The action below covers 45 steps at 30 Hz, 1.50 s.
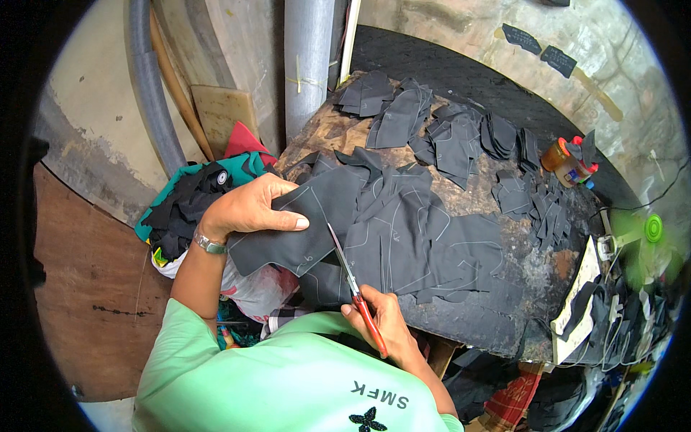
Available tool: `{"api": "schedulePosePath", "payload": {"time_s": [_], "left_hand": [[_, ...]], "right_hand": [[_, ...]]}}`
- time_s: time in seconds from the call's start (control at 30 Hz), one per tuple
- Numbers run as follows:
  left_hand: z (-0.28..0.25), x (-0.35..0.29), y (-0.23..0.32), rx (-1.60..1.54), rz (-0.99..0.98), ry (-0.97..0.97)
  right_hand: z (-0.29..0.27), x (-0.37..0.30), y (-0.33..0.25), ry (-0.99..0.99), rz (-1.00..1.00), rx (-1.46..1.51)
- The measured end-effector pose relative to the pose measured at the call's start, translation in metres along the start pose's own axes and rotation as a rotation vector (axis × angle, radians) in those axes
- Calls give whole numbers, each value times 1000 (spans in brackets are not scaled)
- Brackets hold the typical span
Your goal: The person cuts black material pieces along marked outlines using scissors. They repeatedly pick up pieces, trim along the lines, and place the cut pieces on the table.
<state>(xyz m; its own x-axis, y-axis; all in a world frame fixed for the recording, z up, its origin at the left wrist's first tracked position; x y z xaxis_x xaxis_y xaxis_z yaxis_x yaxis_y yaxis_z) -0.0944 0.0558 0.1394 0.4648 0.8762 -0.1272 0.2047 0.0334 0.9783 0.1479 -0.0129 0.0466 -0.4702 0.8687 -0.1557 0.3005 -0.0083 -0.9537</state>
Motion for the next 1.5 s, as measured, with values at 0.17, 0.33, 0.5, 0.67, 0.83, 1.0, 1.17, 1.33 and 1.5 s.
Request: {"api": "schedulePosePath", "payload": {"time_s": [0.17, 0.33, 0.5, 0.67, 0.83, 1.0, 1.17, 1.33, 1.5], "left_hand": [[4, 1, 4, 15, 35, -15], [17, 0, 4, 25, 29, -61], [19, 1, 1, 4, 6, -72], [15, 3, -2, 18, -24, -72], [22, 1, 1, 55, -25, -105], [39, 0, 1, 35, -43, -172], [44, -3, 3, -8, 2, -212], [40, -1, -2, -47, -41, -228], [38, 2, -9, -88, -94, -244]], "right_hand": [[1, 3, -2, -6, 1, 2], [0, 10, -13, 66, -172, -63], [-2, 6, -11, 54, -147, -51], [-3, 0, -4, 65, -64, -31], [-5, 1, -16, 75, -171, -90], [-3, 3, -28, 86, -196, -96], [0, 1, -29, 114, -234, -70], [-1, -6, -22, 91, -145, -65], [3, -4, -15, 109, -101, -25]]}}
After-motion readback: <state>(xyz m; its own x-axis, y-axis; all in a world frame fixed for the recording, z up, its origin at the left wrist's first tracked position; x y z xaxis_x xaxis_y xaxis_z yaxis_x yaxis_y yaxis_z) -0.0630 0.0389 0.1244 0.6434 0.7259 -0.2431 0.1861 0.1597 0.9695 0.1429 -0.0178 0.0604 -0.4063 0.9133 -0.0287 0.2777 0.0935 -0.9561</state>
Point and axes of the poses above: each hand's wrist, its own x-axis towards the middle knuckle, its own z-axis out of the palm, y = z × x, the point moved 3 cm from there along x, towards the middle knuckle, and after that the axes turned 3 degrees about y, right-handed, at the moved point
